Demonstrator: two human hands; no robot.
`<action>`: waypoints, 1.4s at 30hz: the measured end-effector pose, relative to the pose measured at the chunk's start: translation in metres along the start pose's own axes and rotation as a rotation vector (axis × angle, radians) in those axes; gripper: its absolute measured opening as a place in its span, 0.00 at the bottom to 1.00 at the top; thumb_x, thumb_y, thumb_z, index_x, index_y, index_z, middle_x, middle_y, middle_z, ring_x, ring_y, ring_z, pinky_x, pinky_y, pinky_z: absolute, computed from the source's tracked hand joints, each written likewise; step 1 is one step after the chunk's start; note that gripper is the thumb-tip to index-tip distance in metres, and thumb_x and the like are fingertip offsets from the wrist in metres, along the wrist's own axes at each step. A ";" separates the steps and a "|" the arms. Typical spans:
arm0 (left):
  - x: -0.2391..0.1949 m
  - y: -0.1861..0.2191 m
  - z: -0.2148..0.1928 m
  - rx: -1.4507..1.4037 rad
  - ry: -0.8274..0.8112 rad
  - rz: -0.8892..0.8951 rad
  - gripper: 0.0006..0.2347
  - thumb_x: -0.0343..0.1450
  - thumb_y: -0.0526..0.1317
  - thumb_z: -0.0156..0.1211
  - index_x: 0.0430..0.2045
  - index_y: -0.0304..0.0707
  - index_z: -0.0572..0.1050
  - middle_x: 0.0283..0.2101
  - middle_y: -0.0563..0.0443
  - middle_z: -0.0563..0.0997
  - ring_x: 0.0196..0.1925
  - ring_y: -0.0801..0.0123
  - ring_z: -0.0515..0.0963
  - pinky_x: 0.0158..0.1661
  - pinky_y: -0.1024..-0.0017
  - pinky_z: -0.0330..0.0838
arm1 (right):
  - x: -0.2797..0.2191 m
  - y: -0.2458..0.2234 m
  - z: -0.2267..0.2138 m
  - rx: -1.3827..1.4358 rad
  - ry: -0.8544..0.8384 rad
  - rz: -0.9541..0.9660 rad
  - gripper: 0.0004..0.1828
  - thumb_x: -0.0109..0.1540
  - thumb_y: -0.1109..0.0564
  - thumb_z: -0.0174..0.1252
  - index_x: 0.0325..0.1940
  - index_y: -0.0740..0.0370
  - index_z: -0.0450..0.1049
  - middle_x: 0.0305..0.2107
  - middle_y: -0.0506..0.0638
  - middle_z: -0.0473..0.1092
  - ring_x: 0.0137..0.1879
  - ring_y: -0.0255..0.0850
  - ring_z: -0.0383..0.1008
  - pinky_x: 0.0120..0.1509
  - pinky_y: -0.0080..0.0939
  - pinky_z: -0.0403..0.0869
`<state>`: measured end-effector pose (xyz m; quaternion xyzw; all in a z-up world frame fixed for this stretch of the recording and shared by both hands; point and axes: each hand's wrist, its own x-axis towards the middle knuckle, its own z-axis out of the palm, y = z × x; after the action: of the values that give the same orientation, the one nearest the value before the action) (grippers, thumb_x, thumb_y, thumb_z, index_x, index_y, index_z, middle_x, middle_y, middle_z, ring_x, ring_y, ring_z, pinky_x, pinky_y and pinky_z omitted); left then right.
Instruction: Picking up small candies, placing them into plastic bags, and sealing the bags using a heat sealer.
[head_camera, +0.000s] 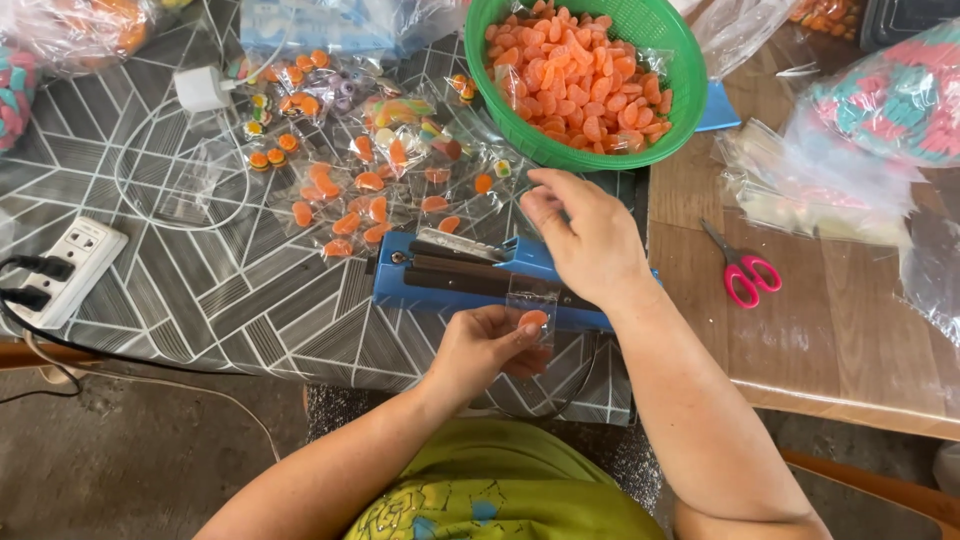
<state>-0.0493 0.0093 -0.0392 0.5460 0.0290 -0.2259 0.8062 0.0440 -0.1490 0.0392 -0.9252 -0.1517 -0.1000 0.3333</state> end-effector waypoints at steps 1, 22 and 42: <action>-0.001 0.001 0.000 0.000 -0.003 -0.002 0.19 0.72 0.36 0.65 0.47 0.07 0.74 0.32 0.22 0.84 0.32 0.44 0.88 0.33 0.60 0.85 | -0.004 -0.003 -0.005 -0.002 0.001 0.003 0.19 0.71 0.41 0.54 0.59 0.51 0.76 0.45 0.54 0.78 0.53 0.52 0.78 0.59 0.58 0.74; 0.000 0.007 -0.003 -0.003 -0.003 -0.033 0.18 0.72 0.35 0.64 0.48 0.10 0.75 0.30 0.24 0.85 0.30 0.49 0.88 0.32 0.61 0.86 | -0.115 0.011 0.030 -0.749 0.001 -0.204 0.35 0.62 0.56 0.48 0.76 0.46 0.63 0.15 0.45 0.70 0.16 0.40 0.73 0.20 0.41 0.75; 0.002 0.011 -0.003 -0.030 0.000 -0.076 0.17 0.72 0.34 0.64 0.47 0.10 0.75 0.32 0.24 0.86 0.30 0.50 0.88 0.32 0.65 0.86 | -0.120 0.012 0.020 -0.896 0.077 -0.180 0.33 0.61 0.58 0.48 0.71 0.41 0.70 0.15 0.41 0.67 0.13 0.35 0.67 0.18 0.31 0.69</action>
<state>-0.0428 0.0144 -0.0315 0.5324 0.0529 -0.2559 0.8051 -0.0621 -0.1708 -0.0176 -0.9568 -0.1605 -0.2187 -0.1043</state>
